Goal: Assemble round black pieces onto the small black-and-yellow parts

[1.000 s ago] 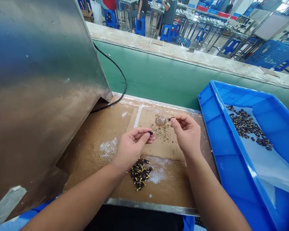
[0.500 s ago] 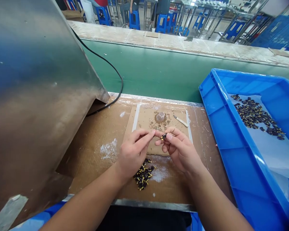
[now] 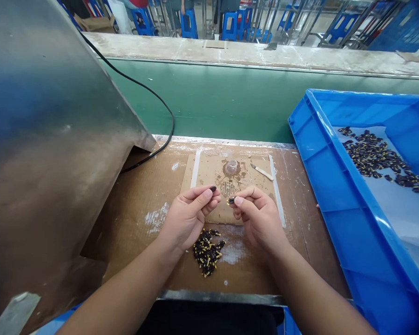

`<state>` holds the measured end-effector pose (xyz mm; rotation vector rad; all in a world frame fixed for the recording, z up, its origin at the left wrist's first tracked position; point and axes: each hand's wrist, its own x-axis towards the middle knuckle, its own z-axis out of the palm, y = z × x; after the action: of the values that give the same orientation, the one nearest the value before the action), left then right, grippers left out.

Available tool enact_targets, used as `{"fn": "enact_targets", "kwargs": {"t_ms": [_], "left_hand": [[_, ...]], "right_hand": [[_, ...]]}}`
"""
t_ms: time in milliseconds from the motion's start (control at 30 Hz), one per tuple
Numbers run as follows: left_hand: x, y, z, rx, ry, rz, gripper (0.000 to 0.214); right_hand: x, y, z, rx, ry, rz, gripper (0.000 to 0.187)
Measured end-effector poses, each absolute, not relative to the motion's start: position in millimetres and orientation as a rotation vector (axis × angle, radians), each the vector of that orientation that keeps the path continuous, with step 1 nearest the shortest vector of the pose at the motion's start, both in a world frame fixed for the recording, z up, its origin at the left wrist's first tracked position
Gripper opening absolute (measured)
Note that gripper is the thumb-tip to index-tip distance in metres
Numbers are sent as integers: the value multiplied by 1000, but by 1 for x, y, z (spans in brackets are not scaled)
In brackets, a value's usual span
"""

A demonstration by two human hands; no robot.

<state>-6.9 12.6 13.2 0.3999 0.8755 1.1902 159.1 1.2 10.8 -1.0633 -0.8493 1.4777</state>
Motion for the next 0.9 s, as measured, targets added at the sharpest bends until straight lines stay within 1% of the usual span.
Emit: {"fn": "enact_targets", "kwargs": {"t_ms": [100, 300, 500, 900], "left_hand": [[-7, 11, 15, 366, 850, 1175, 21], [-8, 8, 15, 379, 820, 1177, 19], [-5, 6, 17, 401, 799, 1229, 18], [-2, 3, 18, 444, 786, 1254, 15]], "right_hand": [[159, 0, 10, -1029, -918, 1421, 13], [153, -7, 19, -1048, -1087, 1262, 17], [146, -14, 11, -1009, -1228, 1050, 25], [143, -14, 8, -996, -1224, 1079, 23]]}}
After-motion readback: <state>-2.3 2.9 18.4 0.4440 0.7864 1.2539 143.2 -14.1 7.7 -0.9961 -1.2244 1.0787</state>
